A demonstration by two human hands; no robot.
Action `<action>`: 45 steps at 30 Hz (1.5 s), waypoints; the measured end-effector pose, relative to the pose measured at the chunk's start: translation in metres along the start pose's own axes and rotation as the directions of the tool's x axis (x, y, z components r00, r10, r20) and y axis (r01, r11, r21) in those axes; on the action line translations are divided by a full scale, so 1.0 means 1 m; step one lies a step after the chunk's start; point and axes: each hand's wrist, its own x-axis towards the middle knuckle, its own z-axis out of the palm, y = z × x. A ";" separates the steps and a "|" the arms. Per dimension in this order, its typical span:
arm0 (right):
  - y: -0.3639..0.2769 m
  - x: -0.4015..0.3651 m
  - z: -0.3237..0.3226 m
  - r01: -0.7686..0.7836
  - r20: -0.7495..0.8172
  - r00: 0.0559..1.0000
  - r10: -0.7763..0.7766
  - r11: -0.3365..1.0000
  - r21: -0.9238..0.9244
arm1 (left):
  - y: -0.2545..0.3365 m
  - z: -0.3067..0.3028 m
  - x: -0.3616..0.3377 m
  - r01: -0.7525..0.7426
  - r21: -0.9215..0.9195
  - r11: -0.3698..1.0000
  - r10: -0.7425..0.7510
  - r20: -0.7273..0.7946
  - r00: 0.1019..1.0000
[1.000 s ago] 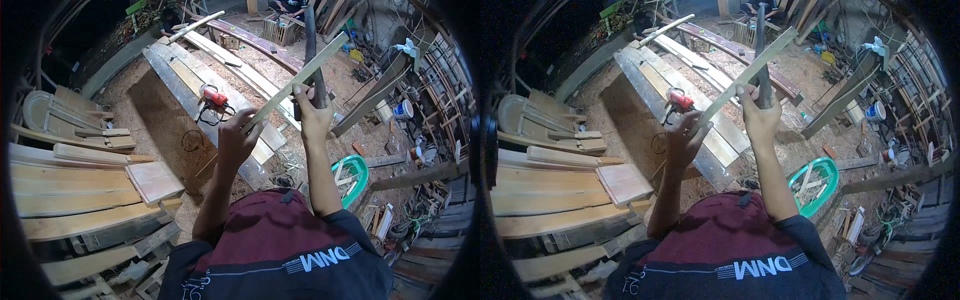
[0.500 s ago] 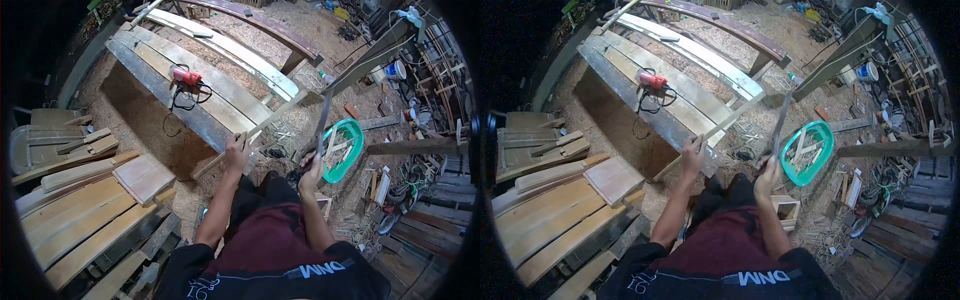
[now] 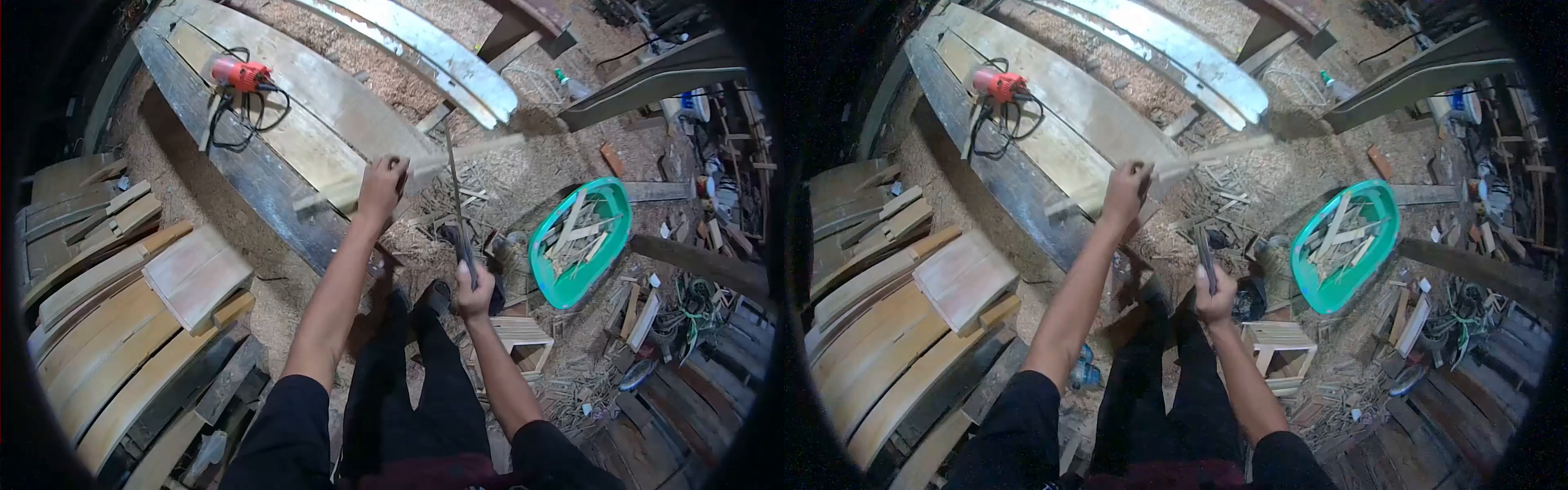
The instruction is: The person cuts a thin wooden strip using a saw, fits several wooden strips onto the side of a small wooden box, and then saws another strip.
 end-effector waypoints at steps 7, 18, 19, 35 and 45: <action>0.047 0.062 0.032 0.036 0.036 0.999 -0.038 0.997 0.067 | -0.009 0.036 0.029 0.060 -0.005 0.998 -0.059 0.028 0.998; 0.066 0.073 0.041 -0.063 0.110 0.993 0.049 0.990 0.129 | -0.022 0.073 0.078 0.664 0.223 0.714 -0.601 -0.291 0.744; 0.070 0.071 0.045 -0.059 0.096 0.994 0.046 0.989 0.139 | -0.021 0.073 0.079 0.671 0.242 0.701 -0.602 -0.302 0.739; 0.038 0.037 0.071 -0.090 -0.017 0.996 0.090 0.996 0.000 | -0.020 0.071 0.078 0.653 0.399 0.643 -0.589 -0.287 0.755; 0.029 0.013 0.046 -0.120 0.004 0.993 0.120 0.992 -0.045 | -0.034 0.070 0.088 0.515 0.348 0.783 -0.486 -0.176 0.856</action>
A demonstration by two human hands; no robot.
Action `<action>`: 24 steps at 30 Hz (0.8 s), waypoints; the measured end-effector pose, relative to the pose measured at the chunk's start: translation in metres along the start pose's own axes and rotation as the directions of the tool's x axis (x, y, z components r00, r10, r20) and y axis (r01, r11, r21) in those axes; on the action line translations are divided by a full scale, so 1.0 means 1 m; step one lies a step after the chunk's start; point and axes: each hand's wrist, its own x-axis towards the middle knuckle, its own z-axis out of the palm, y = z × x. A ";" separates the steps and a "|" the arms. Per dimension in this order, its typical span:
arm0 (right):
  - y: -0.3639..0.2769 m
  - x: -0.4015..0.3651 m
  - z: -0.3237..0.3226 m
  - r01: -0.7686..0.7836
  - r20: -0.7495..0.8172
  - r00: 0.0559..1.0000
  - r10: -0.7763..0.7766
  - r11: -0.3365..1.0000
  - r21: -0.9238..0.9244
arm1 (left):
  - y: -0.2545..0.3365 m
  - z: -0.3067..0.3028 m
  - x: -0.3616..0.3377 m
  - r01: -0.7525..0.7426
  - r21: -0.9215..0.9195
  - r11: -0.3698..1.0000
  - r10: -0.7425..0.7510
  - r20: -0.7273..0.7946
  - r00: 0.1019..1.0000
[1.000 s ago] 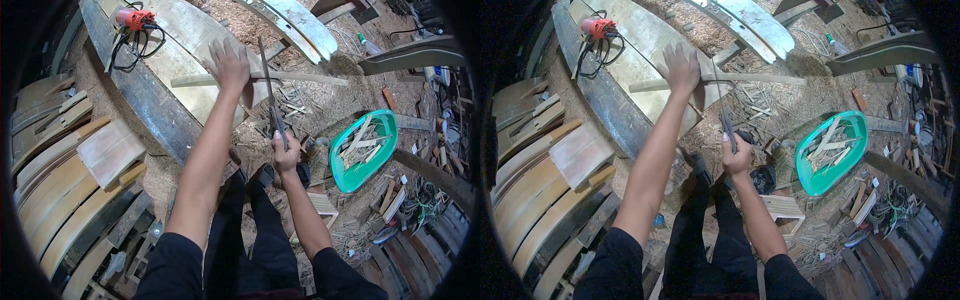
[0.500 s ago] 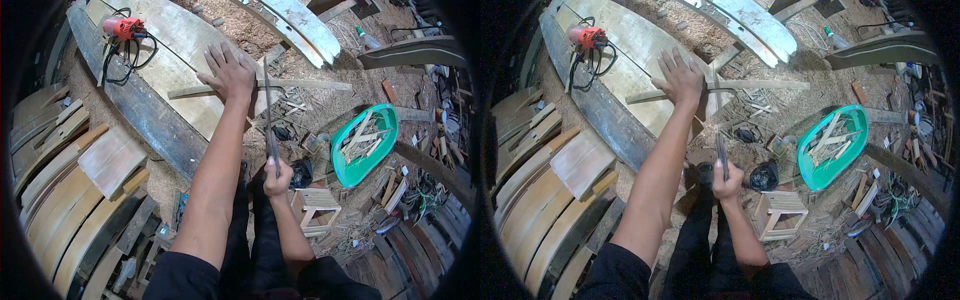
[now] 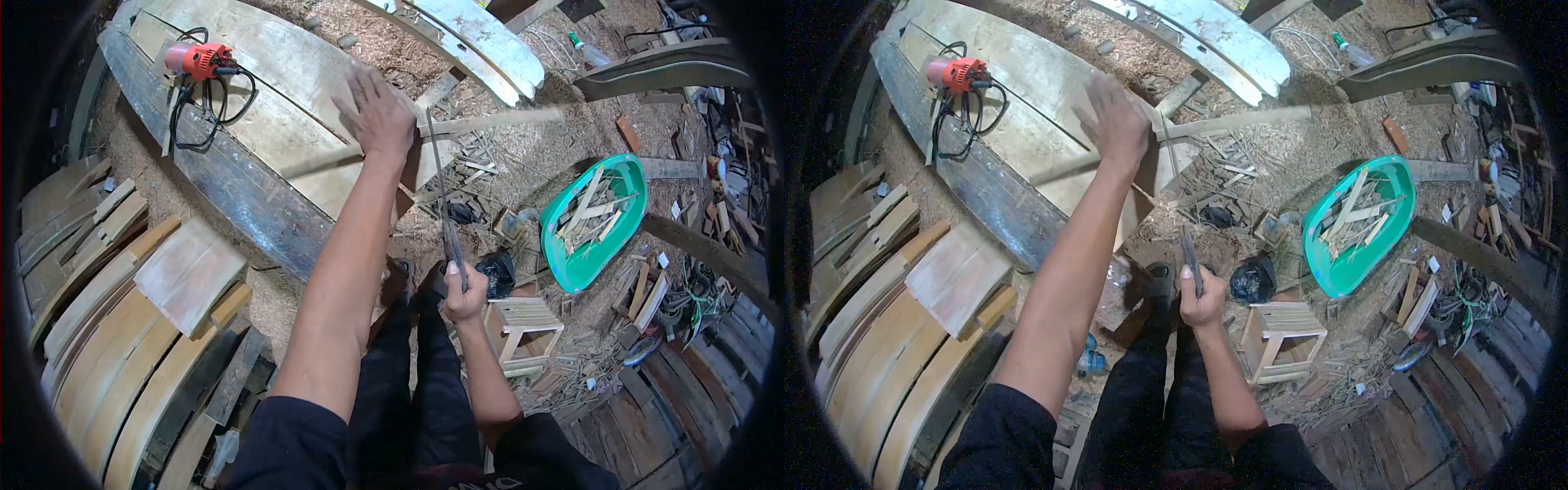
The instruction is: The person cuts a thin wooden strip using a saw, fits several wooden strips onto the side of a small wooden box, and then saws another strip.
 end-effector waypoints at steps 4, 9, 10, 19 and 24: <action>-0.013 0.004 -0.011 -0.046 0.008 0.999 0.046 0.999 -0.004 | 0.001 -0.007 0.007 0.131 -0.231 0.964 -0.138 -0.015 0.990; -0.035 0.034 -0.019 -0.087 0.028 0.996 0.087 0.996 -0.011 | 0.005 -0.002 0.008 0.122 -0.104 0.987 -0.131 -0.087 0.988; -0.032 0.038 -0.020 -0.102 0.045 0.994 0.102 0.995 -0.016 | 0.005 -0.003 0.009 0.113 -0.109 0.988 -0.122 -0.079 0.989; -0.035 0.037 -0.045 -0.131 0.106 0.985 0.134 0.991 -0.028 | 0.007 -0.005 0.012 0.128 -0.127 0.984 -0.145 -0.129 0.981; -0.035 0.035 -0.051 -0.076 0.138 0.987 0.085 0.995 -0.066 | 0.007 -0.005 0.011 0.117 -0.133 0.984 -0.137 -0.147 0.980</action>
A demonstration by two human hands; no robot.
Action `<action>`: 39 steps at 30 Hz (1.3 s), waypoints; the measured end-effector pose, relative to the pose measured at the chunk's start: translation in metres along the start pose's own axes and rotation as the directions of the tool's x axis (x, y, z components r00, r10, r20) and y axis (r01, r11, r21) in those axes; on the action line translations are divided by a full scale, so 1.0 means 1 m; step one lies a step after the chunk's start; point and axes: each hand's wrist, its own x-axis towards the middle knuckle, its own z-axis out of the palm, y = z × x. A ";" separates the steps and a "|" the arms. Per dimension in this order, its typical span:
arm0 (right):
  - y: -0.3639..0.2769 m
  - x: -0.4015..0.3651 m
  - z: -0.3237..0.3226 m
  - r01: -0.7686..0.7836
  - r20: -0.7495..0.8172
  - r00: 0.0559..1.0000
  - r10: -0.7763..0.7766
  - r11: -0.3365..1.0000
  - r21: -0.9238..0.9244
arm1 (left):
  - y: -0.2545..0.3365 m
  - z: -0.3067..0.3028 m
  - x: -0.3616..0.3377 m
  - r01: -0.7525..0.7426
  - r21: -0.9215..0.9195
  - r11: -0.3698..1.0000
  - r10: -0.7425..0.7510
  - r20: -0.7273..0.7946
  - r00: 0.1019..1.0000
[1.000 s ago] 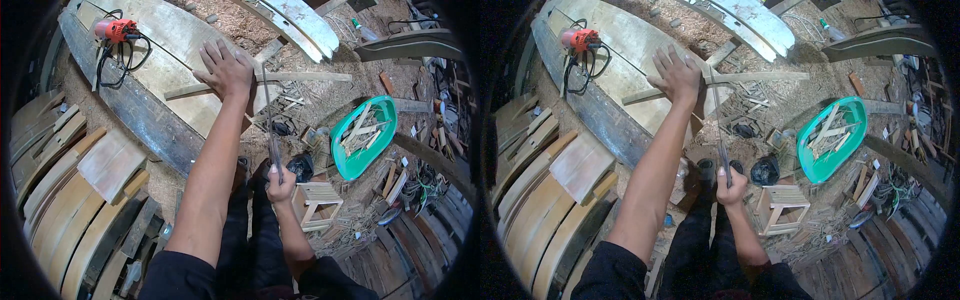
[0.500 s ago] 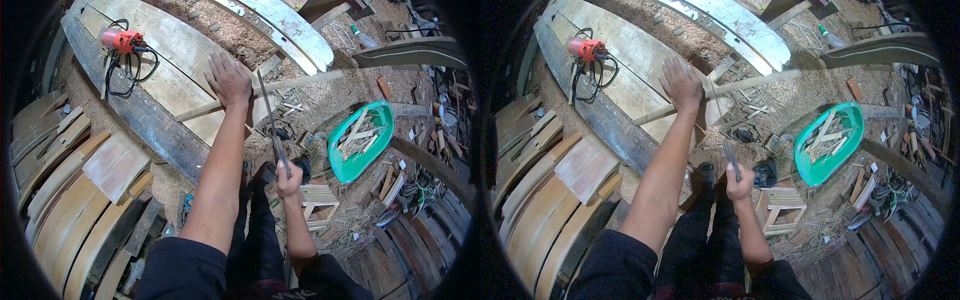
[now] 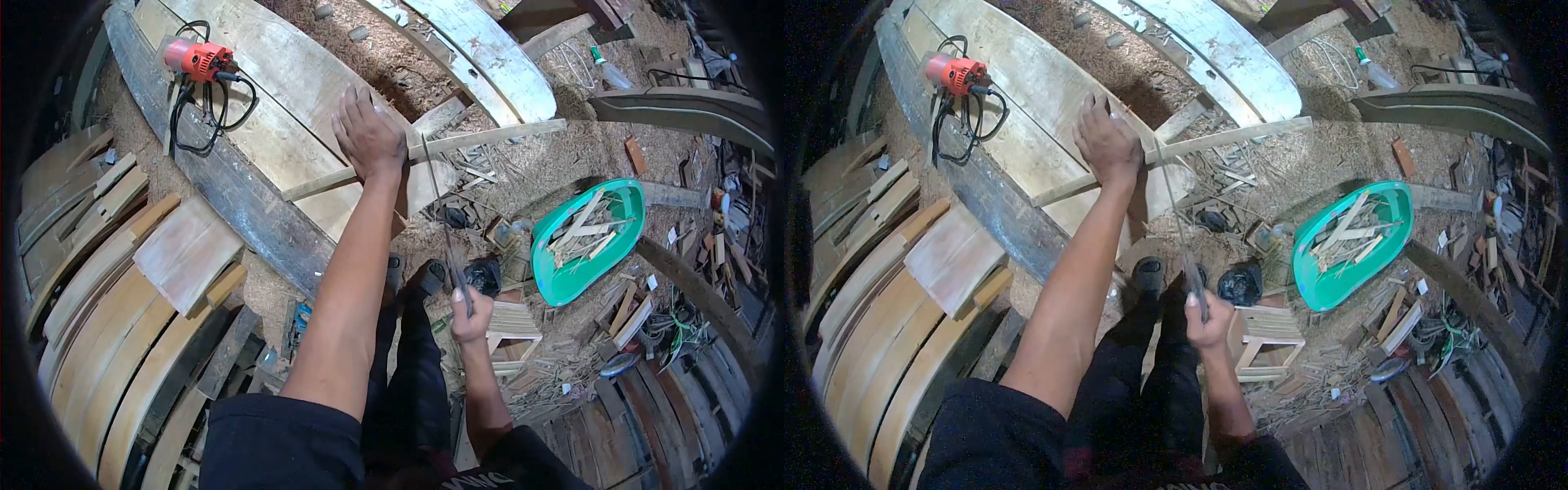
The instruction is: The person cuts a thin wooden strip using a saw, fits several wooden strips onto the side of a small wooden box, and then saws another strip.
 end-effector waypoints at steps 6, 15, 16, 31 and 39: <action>0.003 0.010 0.000 0.037 0.015 0.999 -0.037 0.998 0.048 | -0.002 0.000 0.005 0.018 -0.014 1.000 -0.018 -0.008 1.000; -0.029 0.011 -0.016 0.055 -0.040 0.998 -0.055 0.998 0.000 | 0.002 -0.003 0.003 0.006 -0.007 1.000 -0.006 -0.018 1.000; -0.024 0.018 -0.011 0.066 -0.037 0.997 -0.066 0.998 0.009 | 0.001 -0.002 0.002 0.002 0.001 1.000 -0.002 -0.018 1.000; -0.007 0.048 0.017 0.081 0.025 0.996 -0.081 0.997 -0.012 | -0.002 0.001 0.002 0.033 -0.012 0.999 -0.032 0.027 0.999; -0.019 0.057 0.024 0.066 0.006 0.998 -0.066 0.997 -0.044 | -0.002 -0.003 -0.001 0.016 -0.008 1.000 -0.016 0.016 1.000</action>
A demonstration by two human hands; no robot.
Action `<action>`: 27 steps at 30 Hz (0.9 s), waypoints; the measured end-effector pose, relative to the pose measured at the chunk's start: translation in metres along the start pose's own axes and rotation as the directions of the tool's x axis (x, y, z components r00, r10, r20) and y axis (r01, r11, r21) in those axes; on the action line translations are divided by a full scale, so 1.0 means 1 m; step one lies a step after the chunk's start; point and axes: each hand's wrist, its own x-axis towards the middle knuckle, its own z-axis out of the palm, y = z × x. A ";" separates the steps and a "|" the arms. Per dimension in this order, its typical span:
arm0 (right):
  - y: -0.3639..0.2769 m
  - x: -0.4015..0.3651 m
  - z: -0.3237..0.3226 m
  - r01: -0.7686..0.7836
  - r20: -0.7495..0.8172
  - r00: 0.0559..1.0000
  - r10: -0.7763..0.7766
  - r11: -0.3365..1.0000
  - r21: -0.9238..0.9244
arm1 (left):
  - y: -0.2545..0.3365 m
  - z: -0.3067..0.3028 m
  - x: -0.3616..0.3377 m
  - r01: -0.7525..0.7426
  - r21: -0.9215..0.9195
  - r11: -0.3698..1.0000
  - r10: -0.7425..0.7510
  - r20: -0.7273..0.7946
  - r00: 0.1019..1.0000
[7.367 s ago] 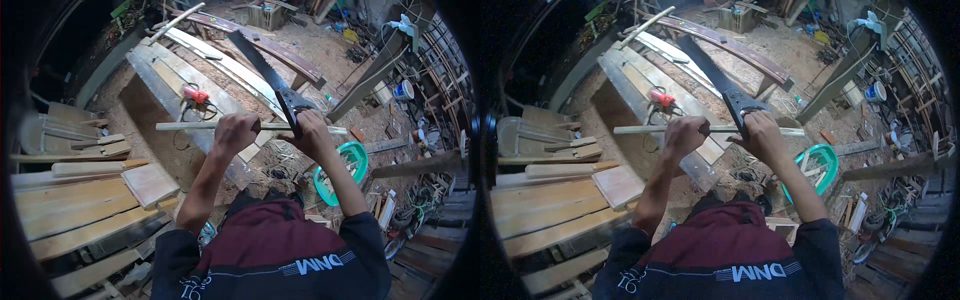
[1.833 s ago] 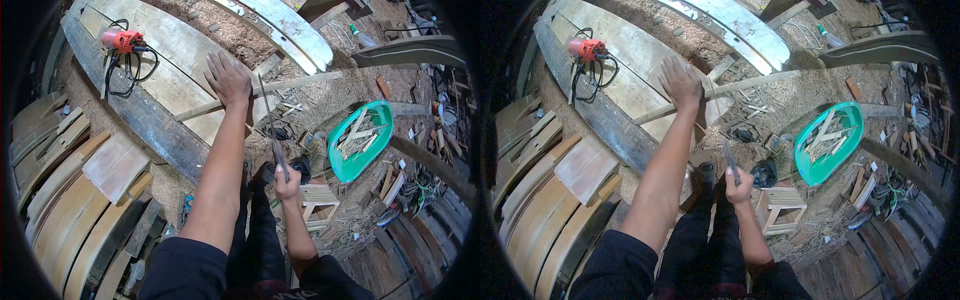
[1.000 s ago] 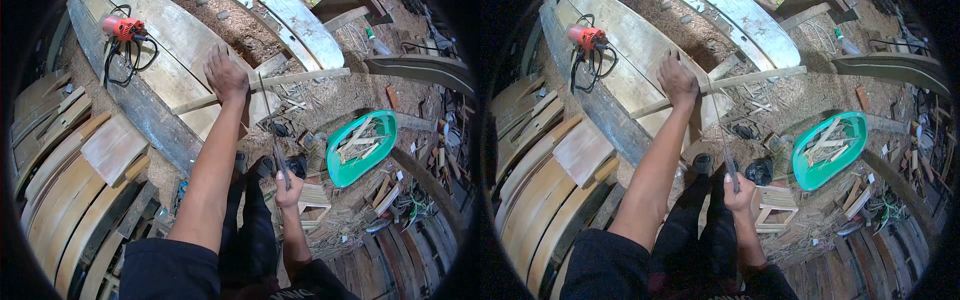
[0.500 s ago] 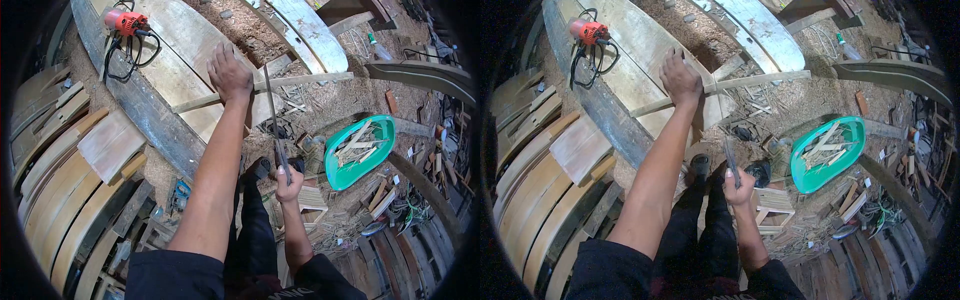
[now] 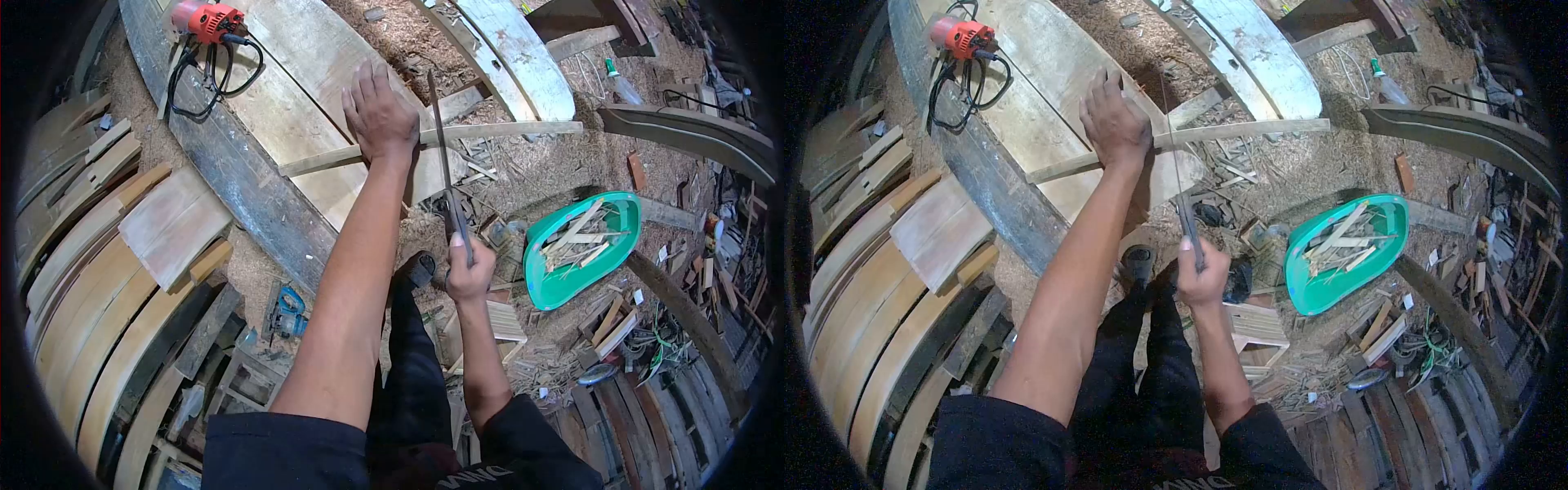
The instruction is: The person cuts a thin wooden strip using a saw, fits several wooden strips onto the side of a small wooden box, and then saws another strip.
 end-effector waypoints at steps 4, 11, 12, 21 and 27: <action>0.014 -0.036 -0.012 -0.017 -0.012 1.000 0.017 1.000 0.012 | 0.002 0.001 0.005 0.015 -0.004 1.000 -0.015 0.005 1.000; -0.003 0.030 0.009 0.038 0.002 0.999 -0.038 0.999 0.014 | 0.002 0.000 0.004 0.008 0.013 1.000 -0.008 0.021 1.000; 0.004 0.012 0.002 0.079 0.004 0.997 -0.079 0.997 -0.003 | 0.002 0.001 0.004 0.009 0.012 1.000 -0.009 0.020 1.000; 0.011 0.018 -0.002 0.038 0.027 0.999 -0.038 0.999 0.006 | 0.000 0.002 0.010 0.033 0.007 0.999 -0.033 0.005 0.999; 0.002 -0.005 -0.009 -0.047 0.019 0.999 0.046 0.996 0.074 | 0.000 0.004 0.016 0.014 0.015 1.000 -0.014 -0.050 0.999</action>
